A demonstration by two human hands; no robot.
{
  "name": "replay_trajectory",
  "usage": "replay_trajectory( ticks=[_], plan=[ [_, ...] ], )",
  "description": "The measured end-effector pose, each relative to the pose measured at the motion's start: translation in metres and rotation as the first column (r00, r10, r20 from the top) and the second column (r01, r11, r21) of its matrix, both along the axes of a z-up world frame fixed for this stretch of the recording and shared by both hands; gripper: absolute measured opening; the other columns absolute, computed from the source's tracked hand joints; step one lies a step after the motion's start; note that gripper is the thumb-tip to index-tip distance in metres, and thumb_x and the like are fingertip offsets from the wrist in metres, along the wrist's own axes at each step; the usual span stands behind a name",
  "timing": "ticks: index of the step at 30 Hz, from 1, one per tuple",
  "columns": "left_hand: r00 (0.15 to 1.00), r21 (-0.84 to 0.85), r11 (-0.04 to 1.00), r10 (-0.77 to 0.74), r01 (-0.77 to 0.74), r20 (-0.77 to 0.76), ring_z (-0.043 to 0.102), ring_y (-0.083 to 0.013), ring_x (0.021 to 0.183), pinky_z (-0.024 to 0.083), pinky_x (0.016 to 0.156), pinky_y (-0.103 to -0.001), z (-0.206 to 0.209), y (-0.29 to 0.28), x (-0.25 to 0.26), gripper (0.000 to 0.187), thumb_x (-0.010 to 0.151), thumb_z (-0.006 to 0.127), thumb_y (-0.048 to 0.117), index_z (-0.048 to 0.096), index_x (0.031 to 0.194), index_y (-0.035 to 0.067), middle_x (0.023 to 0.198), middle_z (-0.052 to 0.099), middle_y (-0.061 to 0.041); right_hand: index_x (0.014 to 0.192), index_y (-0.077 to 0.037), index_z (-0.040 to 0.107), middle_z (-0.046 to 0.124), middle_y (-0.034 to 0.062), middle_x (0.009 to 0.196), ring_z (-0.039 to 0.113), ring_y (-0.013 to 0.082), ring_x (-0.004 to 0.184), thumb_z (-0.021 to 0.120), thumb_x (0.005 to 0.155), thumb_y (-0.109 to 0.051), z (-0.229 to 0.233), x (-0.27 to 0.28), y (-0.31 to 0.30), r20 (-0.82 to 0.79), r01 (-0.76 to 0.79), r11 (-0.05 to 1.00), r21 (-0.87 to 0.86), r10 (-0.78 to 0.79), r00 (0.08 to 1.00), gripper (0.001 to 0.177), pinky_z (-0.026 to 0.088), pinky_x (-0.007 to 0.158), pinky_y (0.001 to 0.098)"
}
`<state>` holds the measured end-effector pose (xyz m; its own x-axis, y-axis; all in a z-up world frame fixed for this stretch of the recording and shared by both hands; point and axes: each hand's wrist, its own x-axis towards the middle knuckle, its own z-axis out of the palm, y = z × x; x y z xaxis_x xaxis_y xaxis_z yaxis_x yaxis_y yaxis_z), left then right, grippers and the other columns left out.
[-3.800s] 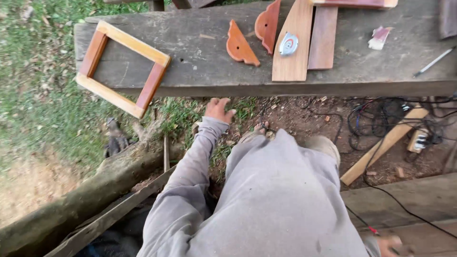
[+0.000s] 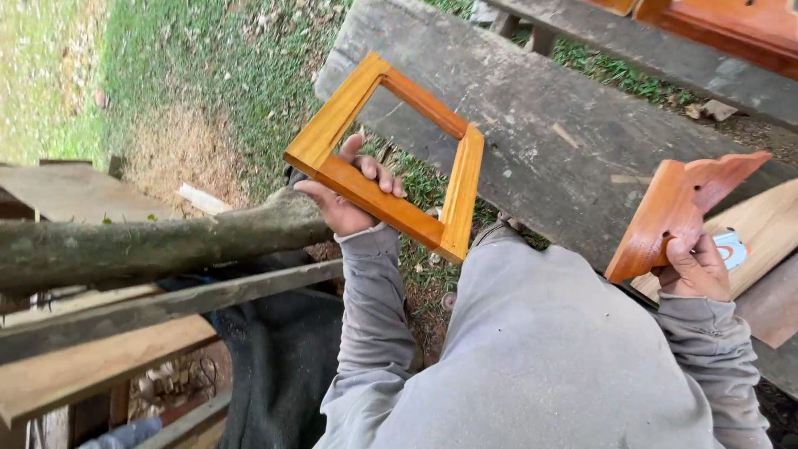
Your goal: The person handles wooden frames and decorative pieces on a workbench. They use a power drill to create holes in a small, reddish-brown wooden piece while holding it with their other hand.
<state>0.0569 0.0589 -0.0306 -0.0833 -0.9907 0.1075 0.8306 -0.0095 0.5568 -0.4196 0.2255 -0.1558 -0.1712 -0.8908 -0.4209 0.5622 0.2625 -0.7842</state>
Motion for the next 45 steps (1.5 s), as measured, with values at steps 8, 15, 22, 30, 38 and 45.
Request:
replay_trajectory(
  ticks=[8, 15, 22, 30, 38, 45],
  plan=[
    [0.988, 0.095, 0.984, 0.153, -0.150, -0.029, 0.060, -0.0253, 0.084, 0.052, 0.076, -0.045, 0.007, 0.041, -0.004, 0.111, 0.085, 0.042, 0.089, 0.046, 0.154, 0.001, 0.099, 0.061, -0.009, 0.144, -0.006, 0.053, 0.062, 0.0070, 0.138, 0.063, 0.0247, 0.125, 0.065, 0.112, -0.016, 0.004, 0.007, -0.008, 0.008, -0.097, 0.995, -0.005, 0.097, 0.995, 0.036, 0.053, 0.105, 0.0464],
    [0.992, 0.078, 0.994, 0.084, -0.077, -0.093, 0.058, -0.0239, 0.084, 0.051, 0.078, -0.045, -0.020, 0.051, 0.020, 0.115, 0.080, 0.044, 0.090, 0.049, 0.153, 0.001, 0.093, 0.060, -0.007, 0.158, -0.012, 0.048, 0.060, 0.0037, 0.147, 0.061, 0.0226, 0.132, 0.065, 0.104, -0.019, 0.021, 0.025, -0.027, 0.029, -0.151, 0.988, -0.016, 0.151, 0.988, 0.057, 0.051, 0.109, 0.0416],
    [0.987, 0.052, 0.992, 0.123, -0.118, -0.104, 0.056, -0.0255, 0.086, 0.050, 0.079, -0.046, -0.015, 0.034, 0.007, 0.102, 0.083, 0.045, 0.087, 0.054, 0.145, 0.007, 0.094, 0.059, -0.007, 0.156, -0.009, 0.049, 0.061, 0.0042, 0.142, 0.060, 0.0238, 0.126, 0.064, 0.104, -0.020, 0.013, 0.027, -0.028, -0.029, -0.177, 0.984, 0.031, 0.178, 0.984, 0.056, 0.050, 0.103, 0.0435],
    [0.974, -0.092, 0.994, 0.032, -0.054, -0.223, 0.056, -0.0250, 0.086, 0.049, 0.080, -0.044, 0.001, -0.012, -0.029, 0.096, 0.089, 0.039, 0.092, 0.063, 0.124, 0.006, 0.095, 0.060, -0.009, 0.157, -0.007, 0.045, 0.058, 0.0049, 0.146, 0.057, 0.0256, 0.131, 0.062, 0.104, -0.019, -0.012, 0.018, -0.030, 0.049, -0.103, 0.994, -0.028, 0.104, 0.993, 0.056, 0.048, 0.107, 0.0471],
    [0.981, -0.285, 0.946, -0.110, 0.153, 0.161, 0.063, -0.0229, 0.079, 0.050, 0.079, -0.039, 0.112, -0.017, -0.071, 0.099, 0.071, 0.046, 0.097, 0.064, 0.114, 0.009, 0.078, 0.065, -0.009, 0.161, -0.007, 0.043, 0.056, 0.0037, 0.151, 0.055, 0.0210, 0.137, 0.061, 0.103, -0.015, -0.063, -0.012, -0.037, 0.249, 0.015, 0.995, -0.102, 0.011, 0.968, 0.061, 0.043, 0.115, 0.0393],
    [0.770, 0.206, 0.974, -0.205, 0.097, 0.604, 0.061, -0.0192, 0.059, 0.049, 0.055, -0.034, 0.042, -0.007, -0.067, 0.030, 0.083, 0.080, 0.012, 0.056, 0.096, 0.001, 0.075, 0.062, -0.009, 0.161, -0.009, 0.041, 0.056, 0.0028, 0.147, 0.054, 0.0220, 0.133, 0.056, 0.102, -0.014, -0.073, -0.014, -0.051, 0.199, 0.024, 0.997, -0.069, -0.010, 0.980, 0.061, 0.042, 0.110, 0.0430]
  ],
)
